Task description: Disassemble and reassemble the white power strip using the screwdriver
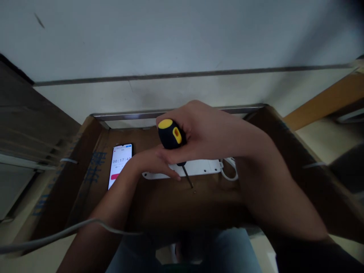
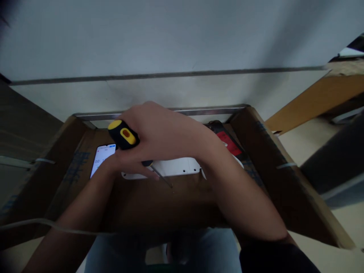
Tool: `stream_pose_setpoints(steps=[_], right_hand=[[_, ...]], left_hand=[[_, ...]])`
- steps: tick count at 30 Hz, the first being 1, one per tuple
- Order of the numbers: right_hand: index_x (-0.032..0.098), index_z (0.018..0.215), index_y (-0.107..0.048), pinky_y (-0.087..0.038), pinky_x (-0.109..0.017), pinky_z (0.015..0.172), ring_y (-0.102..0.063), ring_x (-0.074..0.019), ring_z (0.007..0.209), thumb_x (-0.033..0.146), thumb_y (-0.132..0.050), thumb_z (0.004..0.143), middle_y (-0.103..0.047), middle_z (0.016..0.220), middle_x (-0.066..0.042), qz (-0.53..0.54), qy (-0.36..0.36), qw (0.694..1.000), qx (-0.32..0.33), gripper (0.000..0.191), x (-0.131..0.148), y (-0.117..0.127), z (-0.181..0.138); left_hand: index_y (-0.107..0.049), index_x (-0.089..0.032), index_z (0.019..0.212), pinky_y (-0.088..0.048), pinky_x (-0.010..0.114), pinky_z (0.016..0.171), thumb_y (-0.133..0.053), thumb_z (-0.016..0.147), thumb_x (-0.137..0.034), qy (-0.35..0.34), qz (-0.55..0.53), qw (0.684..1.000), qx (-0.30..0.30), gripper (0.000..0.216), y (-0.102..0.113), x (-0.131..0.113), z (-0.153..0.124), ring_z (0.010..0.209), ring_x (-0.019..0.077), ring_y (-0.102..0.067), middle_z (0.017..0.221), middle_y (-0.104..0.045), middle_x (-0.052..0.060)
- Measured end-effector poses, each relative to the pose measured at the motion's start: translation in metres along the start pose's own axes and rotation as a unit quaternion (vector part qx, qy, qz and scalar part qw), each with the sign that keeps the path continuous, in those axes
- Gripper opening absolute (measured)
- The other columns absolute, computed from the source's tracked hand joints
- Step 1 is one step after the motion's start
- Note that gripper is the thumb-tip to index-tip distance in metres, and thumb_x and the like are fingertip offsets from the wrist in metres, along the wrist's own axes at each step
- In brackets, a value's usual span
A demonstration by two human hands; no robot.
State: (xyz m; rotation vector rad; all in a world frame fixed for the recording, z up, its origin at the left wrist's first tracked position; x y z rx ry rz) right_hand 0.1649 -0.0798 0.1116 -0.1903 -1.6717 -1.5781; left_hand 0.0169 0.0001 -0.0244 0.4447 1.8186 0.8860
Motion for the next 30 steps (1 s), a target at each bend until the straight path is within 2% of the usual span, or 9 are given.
stream_pose_setpoints(steps=[3, 6, 8, 14, 18, 22, 24, 27, 30], right_hand=[[0.013, 0.068, -0.053, -0.024, -0.021, 0.047, -0.038, -0.0008, 0.053, 0.034, -0.064, 0.082, -0.05, 0.057, 0.005, 0.012, 0.006, 1.0, 0.017, 0.027, 0.003, 0.0, -0.002], [0.013, 0.068, -0.054, -0.028, -0.02, 0.048, -0.039, -0.0009, 0.054, 0.037, -0.063, 0.086, -0.054, 0.058, 0.004, 0.021, 0.013, 1.0, 0.018, 0.031, 0.008, 0.003, -0.004], [0.014, 0.069, -0.054, -0.03, -0.02, 0.051, -0.039, -0.001, 0.057, 0.042, -0.066, 0.088, -0.054, 0.06, 0.004, 0.018, 0.011, 1.0, 0.0, 0.036, 0.01, 0.005, -0.005], [0.015, 0.076, -0.058, -0.034, -0.022, 0.057, -0.044, -0.003, 0.062, 0.034, -0.07, 0.086, -0.053, 0.065, 0.003, 0.073, 0.011, 0.986, -0.152, 0.024, 0.01, 0.008, -0.011], [0.016, 0.071, -0.054, -0.033, -0.024, 0.056, -0.042, -0.0044, 0.062, 0.037, -0.073, 0.086, -0.048, 0.066, 0.002, 0.099, 0.031, 0.959, -0.262, 0.033, 0.009, 0.006, -0.011], [0.018, 0.061, -0.041, -0.03, -0.028, 0.055, -0.04, -0.0069, 0.059, 0.03, -0.077, 0.082, -0.046, 0.064, 0.0, 0.103, 0.015, 0.932, -0.346, 0.043, 0.01, 0.002, -0.004], [0.018, 0.061, -0.042, -0.029, -0.029, 0.053, -0.04, -0.0074, 0.056, 0.028, -0.078, 0.081, -0.046, 0.061, 0.001, 0.117, 0.006, 0.921, -0.372, 0.042, 0.008, 0.0, 0.0], [0.019, 0.066, -0.052, -0.03, -0.029, 0.052, -0.042, -0.0081, 0.055, 0.032, -0.079, 0.081, -0.049, 0.063, 0.001, 0.12, 0.002, 0.919, -0.377, 0.033, 0.005, -0.005, 0.004], [0.019, 0.069, -0.056, -0.031, -0.029, 0.053, -0.044, -0.0077, 0.056, 0.037, -0.081, 0.081, -0.05, 0.063, 0.001, 0.119, -0.001, 0.918, -0.38, 0.033, 0.003, -0.009, 0.005]], left_hand=[[-0.053, -0.02, 0.148, -0.038, 0.039, 0.126, -0.081, 0.07, -0.065, -0.017, 0.007, 1.0, 0.013, 0.094, 0.005, -0.002, 0.001, 0.148, 0.0328, -0.049, 0.161, -0.051, 0.009], [-0.062, -0.021, 0.137, -0.036, 0.039, 0.127, -0.08, 0.075, -0.061, -0.044, 0.023, 0.999, 0.013, 0.076, 0.016, -0.002, 0.0, 0.149, 0.0312, -0.047, 0.155, -0.057, 0.007], [-0.064, -0.021, 0.133, -0.039, 0.04, 0.125, -0.076, 0.08, -0.057, -0.03, 0.021, 0.999, 0.002, 0.065, 0.022, 0.001, -0.001, 0.144, 0.0296, -0.053, 0.149, -0.062, 0.006], [-0.061, -0.021, 0.139, -0.051, 0.036, 0.111, -0.057, 0.096, -0.048, 0.024, -0.01, 1.0, -0.006, 0.05, 0.031, 0.008, -0.006, 0.126, 0.0243, -0.065, 0.14, -0.069, 0.006], [-0.066, -0.017, 0.131, -0.052, 0.036, 0.107, -0.051, 0.099, -0.034, 0.047, -0.016, 0.999, -0.019, 0.039, 0.033, 0.008, -0.006, 0.12, 0.0231, -0.067, 0.132, -0.072, 0.009], [-0.068, -0.016, 0.128, -0.05, 0.037, 0.108, -0.044, 0.103, -0.03, 0.071, -0.013, 0.997, -0.031, 0.038, 0.033, 0.008, -0.002, 0.12, 0.0234, -0.066, 0.131, -0.072, 0.01], [-0.067, -0.016, 0.13, -0.049, 0.038, 0.11, -0.041, 0.104, -0.029, 0.08, -0.012, 0.996, -0.044, 0.039, 0.033, 0.009, 0.001, 0.121, 0.0232, -0.066, 0.132, -0.072, 0.01], [-0.066, -0.016, 0.134, -0.048, 0.036, 0.112, -0.04, 0.104, -0.026, 0.076, -0.01, 0.995, -0.056, 0.041, 0.033, 0.012, 0.003, 0.123, 0.0221, -0.065, 0.134, -0.071, 0.009], [-0.066, -0.017, 0.133, -0.048, 0.035, 0.112, -0.039, 0.104, -0.024, 0.073, -0.006, 0.995, -0.068, 0.041, 0.032, 0.014, 0.002, 0.123, 0.0206, -0.065, 0.132, -0.073, 0.007]])
Point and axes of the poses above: each hand's wrist, its own z-axis towards the middle knuckle, its own y-axis out of the back of the hand, x = y × z, the point moved 2 cm from there along z, towards the middle knuckle
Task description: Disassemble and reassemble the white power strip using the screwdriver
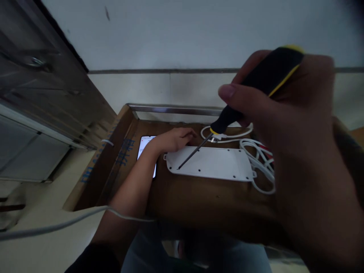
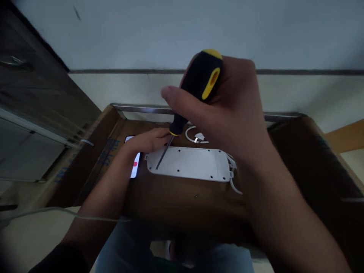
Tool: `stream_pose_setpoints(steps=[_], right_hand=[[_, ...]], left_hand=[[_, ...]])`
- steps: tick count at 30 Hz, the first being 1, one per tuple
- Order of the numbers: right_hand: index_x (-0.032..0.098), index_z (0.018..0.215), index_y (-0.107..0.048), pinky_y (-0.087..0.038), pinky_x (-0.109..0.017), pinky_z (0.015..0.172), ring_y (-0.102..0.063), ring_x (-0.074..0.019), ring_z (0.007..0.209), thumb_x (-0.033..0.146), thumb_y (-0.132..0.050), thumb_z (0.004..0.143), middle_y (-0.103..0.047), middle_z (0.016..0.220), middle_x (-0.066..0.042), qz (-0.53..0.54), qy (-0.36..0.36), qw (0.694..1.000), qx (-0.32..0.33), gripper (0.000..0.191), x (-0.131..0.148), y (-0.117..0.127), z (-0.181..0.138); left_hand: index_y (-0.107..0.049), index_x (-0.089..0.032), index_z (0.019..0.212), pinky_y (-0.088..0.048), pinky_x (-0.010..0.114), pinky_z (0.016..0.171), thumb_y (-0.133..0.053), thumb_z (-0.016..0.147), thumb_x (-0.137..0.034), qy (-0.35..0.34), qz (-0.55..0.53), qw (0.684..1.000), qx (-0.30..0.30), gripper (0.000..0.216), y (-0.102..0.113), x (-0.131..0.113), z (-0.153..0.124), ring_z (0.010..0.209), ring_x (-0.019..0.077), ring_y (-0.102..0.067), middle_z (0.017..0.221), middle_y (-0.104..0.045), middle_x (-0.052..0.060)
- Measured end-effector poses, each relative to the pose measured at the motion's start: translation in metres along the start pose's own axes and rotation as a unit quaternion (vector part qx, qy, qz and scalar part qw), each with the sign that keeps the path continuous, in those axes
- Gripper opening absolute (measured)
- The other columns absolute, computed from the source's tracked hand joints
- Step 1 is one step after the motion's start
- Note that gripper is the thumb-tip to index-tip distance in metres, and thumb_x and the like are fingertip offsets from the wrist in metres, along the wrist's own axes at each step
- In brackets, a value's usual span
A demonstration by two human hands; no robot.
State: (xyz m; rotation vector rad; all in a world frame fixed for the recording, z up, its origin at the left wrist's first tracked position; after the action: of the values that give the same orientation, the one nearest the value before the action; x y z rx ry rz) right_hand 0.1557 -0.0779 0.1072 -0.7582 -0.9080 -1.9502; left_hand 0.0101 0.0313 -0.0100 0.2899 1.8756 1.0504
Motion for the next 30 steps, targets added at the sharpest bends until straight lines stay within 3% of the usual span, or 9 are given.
stream_pose_setpoints(steps=[10, 15, 25, 30], right_hand=[[0.017, 0.069, -0.058, -0.033, -0.024, 0.052, -0.046, -0.0051, 0.056, 0.039, -0.082, 0.08, -0.051, 0.062, 0.002, 0.018, -0.002, 1.0, 0.001, 0.035, -0.005, -0.011, -0.003], [0.016, 0.071, -0.058, -0.036, -0.021, 0.055, -0.047, -0.0042, 0.059, 0.045, -0.076, 0.086, -0.053, 0.064, 0.0, -0.003, 0.017, 1.0, 0.024, 0.038, -0.009, -0.013, -0.006], [0.014, 0.07, -0.059, -0.034, -0.02, 0.054, -0.044, -0.0016, 0.058, 0.04, -0.082, 0.081, -0.052, 0.062, 0.002, -0.032, 0.052, 0.998, 0.026, 0.036, -0.007, -0.018, -0.008], [0.014, 0.07, -0.061, -0.033, -0.018, 0.052, -0.045, -0.0019, 0.058, 0.033, -0.085, 0.076, -0.054, 0.064, 0.002, -0.024, 0.059, 0.998, 0.018, 0.032, -0.007, -0.019, -0.011]], left_hand=[[-0.066, -0.017, 0.133, -0.049, 0.035, 0.11, -0.04, 0.104, -0.027, 0.029, -0.014, 0.999, 0.015, 0.04, 0.002, -0.009, -0.004, 0.118, 0.022, -0.067, 0.127, -0.073, 0.008], [-0.064, -0.018, 0.135, -0.052, 0.031, 0.105, -0.039, 0.102, -0.023, 0.029, -0.029, 0.999, 0.013, 0.042, 0.0, -0.005, -0.002, 0.111, 0.0192, -0.069, 0.117, -0.077, 0.006], [-0.063, -0.017, 0.133, -0.054, 0.032, 0.103, -0.038, 0.103, -0.025, 0.021, -0.03, 0.999, 0.023, 0.04, 0.002, -0.007, -0.003, 0.107, 0.0202, -0.07, 0.114, -0.076, 0.006], [-0.063, -0.016, 0.137, -0.051, 0.033, 0.107, -0.042, 0.101, -0.021, 0.041, -0.045, 0.998, 0.025, 0.042, 0.004, -0.008, -0.004, 0.119, 0.0227, -0.067, 0.123, -0.074, 0.008]])
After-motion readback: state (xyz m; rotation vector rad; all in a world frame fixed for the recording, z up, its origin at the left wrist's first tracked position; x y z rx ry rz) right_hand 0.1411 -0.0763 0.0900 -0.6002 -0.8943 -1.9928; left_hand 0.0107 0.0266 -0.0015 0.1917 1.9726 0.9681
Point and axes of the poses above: each hand's wrist, its own z-axis towards the middle knuckle, its own y-axis out of the back of the hand, x = y × z, the point moved 2 cm from there along z, towards the middle knuckle
